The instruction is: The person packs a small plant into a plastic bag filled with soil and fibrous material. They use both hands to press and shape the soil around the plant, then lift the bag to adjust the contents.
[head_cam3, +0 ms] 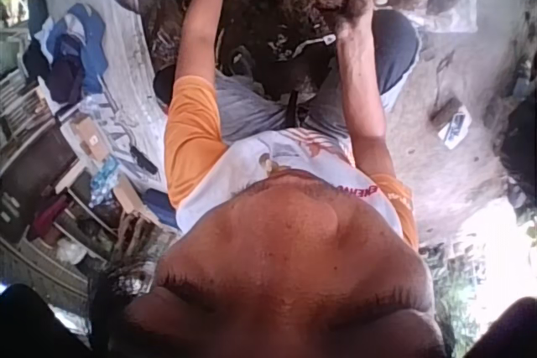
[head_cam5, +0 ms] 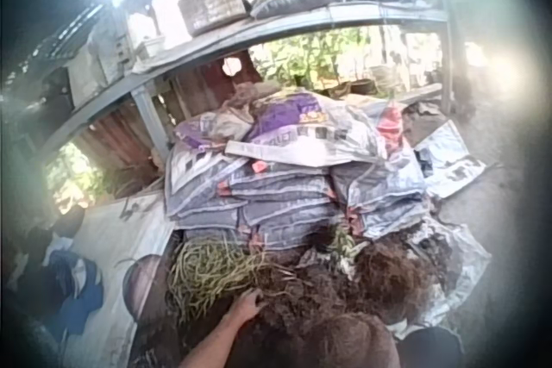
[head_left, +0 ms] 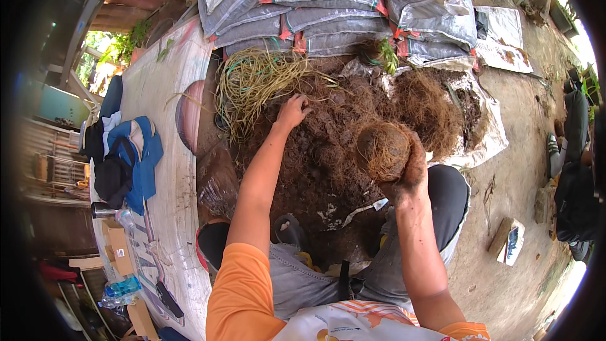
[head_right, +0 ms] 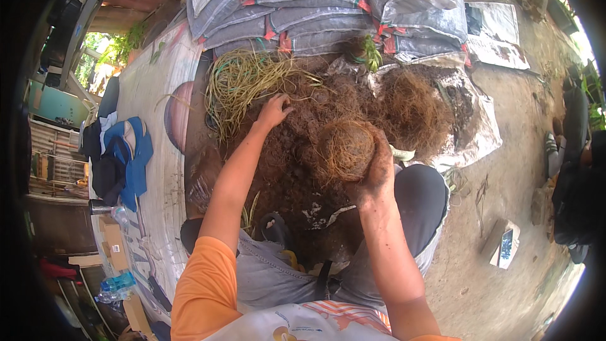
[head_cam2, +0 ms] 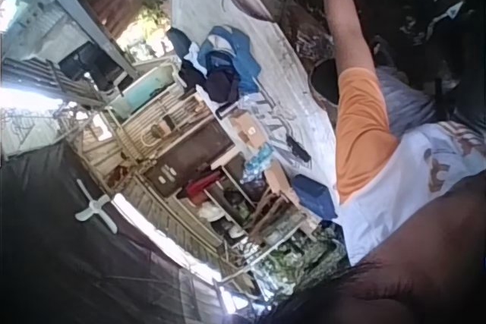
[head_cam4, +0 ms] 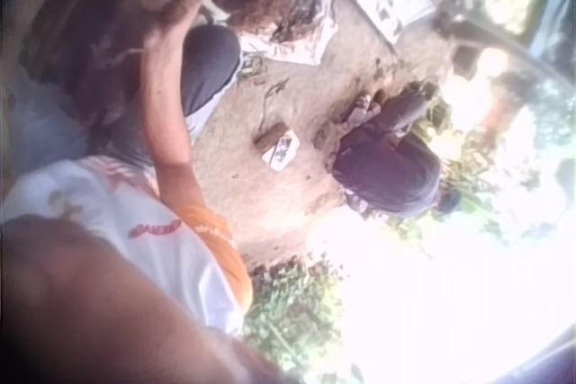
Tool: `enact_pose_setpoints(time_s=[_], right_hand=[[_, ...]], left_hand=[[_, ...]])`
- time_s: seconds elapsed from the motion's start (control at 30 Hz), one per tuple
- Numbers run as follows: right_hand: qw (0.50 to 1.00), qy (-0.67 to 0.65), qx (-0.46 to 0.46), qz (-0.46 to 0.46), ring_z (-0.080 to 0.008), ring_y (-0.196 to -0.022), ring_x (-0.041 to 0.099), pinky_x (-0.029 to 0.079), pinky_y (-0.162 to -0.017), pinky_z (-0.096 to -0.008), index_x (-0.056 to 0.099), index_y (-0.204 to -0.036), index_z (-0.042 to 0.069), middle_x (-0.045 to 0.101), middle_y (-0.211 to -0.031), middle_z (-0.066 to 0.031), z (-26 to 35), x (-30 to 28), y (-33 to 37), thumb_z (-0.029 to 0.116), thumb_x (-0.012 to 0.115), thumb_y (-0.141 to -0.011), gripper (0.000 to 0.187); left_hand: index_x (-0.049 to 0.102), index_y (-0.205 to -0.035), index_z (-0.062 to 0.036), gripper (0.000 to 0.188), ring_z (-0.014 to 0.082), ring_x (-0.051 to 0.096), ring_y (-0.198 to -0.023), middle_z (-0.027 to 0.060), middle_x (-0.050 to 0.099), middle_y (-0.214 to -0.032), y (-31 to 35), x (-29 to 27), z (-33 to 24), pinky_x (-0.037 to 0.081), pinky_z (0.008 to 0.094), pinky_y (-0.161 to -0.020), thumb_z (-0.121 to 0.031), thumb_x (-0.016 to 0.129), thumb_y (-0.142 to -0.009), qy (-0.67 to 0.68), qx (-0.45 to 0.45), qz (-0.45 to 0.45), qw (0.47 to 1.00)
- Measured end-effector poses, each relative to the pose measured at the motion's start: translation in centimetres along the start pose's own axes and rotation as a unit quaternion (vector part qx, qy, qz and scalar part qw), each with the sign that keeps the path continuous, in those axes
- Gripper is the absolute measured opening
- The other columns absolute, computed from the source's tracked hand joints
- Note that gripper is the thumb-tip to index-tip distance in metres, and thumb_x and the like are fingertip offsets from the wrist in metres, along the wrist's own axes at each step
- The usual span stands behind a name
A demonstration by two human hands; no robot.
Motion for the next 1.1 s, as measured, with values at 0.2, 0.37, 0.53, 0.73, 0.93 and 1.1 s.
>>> enact_pose_setpoints(time_s=[0.2, 0.37, 0.53, 0.73, 0.93, 1.1], right_hand=[[1.0, 0.008, -0.005, -0.008, -0.0287, -0.1, 0.062, 0.048, -0.093, -0.0516, 0.059, -0.112, 0.01, 0.064, -0.11, -0.0105, 0.4, 0.3, 0.5, 0.035, 0.048, -0.092, 0.034], [1.0, -0.007, 0.007, 0.011, -0.0276, -0.1, 0.062, 0.049, -0.092, -0.0506, 0.06, -0.111, 0.01, 0.064, -0.109, -0.0095, 0.3, 0.9, 0.8, 0.035, 0.049, -0.092, 0.034], [1.0, 0.0, 0.017, 0.011, -0.0262, -0.098, 0.063, 0.049, -0.093, -0.0494, 0.06, -0.112, 0.01, 0.065, -0.109, -0.0089, 0.0, 1.1, 1.0, 0.035, 0.049, -0.092, 0.034], [1.0, 0.009, -0.007, 0.0, -0.0246, -0.096, 0.061, 0.05, -0.085, -0.0463, 0.058, -0.111, 0.012, 0.063, -0.107, -0.0072, -0.2, 1.1, 1.1, 0.034, 0.049, -0.092, 0.03], [1.0, 0.026, -0.01, 0.012, -0.0252, -0.097, 0.062, 0.05, -0.088, -0.0484, 0.058, -0.11, 0.011, 0.063, -0.107, -0.0076, -0.1, 0.8, 0.8, 0.034, 0.052, -0.09, 0.031], [1.0, 0.011, -0.002, 0.025, -0.0285, -0.101, 0.062, 0.046, -0.094, -0.0534, 0.059, -0.115, 0.012, 0.064, -0.112, -0.0084, 0.5, 0.8, 1.0, 0.039, 0.045, -0.093, 0.038]], left_hand=[[0.049, -0.122, -0.0038, 0.035, 0.0327, 0.058, -0.097, 0.0168, 0.059, -0.107, 1.6, -2.2, -1.4, 0.046, 0.0462, -0.084, -0.024, 0.055, -0.094, 0.034, 0.006, 0.018, 0.999], [0.053, -0.111, -0.0046, 0.027, 0.0351, 0.058, -0.091, 0.0181, 0.06, -0.098, 4.0, -2.5, -0.8, 0.043, 0.0483, -0.077, -0.024, 0.057, -0.092, -0.012, 0.194, -0.072, 0.978], [0.055, -0.111, -0.007, 0.035, 0.0322, 0.054, -0.111, 0.0115, 0.057, -0.119, 10.5, 0.9, 0.5, 0.038, 0.0525, -0.098, -0.032, 0.062, -0.088, -0.168, 0.302, -0.043, 0.938], [0.052, -0.113, -0.008, 0.048, 0.0326, 0.055, -0.111, 0.0127, 0.055, -0.119, 10.3, 2.1, 1.8, 0.04, 0.0565, -0.093, -0.035, 0.073, -0.079, 0.065, 0.091, 0.06, 0.992], [0.042, -0.134, -0.0112, 0.058, 0.0306, 0.045, -0.123, 0.0147, 0.043, -0.133, 11.3, 3.5, -0.1, 0.035, 0.0483, -0.106, -0.026, 0.069, -0.084, -0.15, 0.126, 0.001, 0.981], [0.041, -0.135, -0.0066, 0.054, 0.0325, 0.043, -0.124, 0.0176, 0.043, -0.133, 11.4, 5.6, 1.0, 0.033, 0.0467, -0.108, -0.02, 0.064, -0.088, -0.201, 0.139, 0.004, 0.97]])
Point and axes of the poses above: each hand's wrist, its own y-axis away from the middle knuckle, its own x-axis out of the palm, z = x × y, the point moved 6 cm from there along -y, towards the middle knuckle
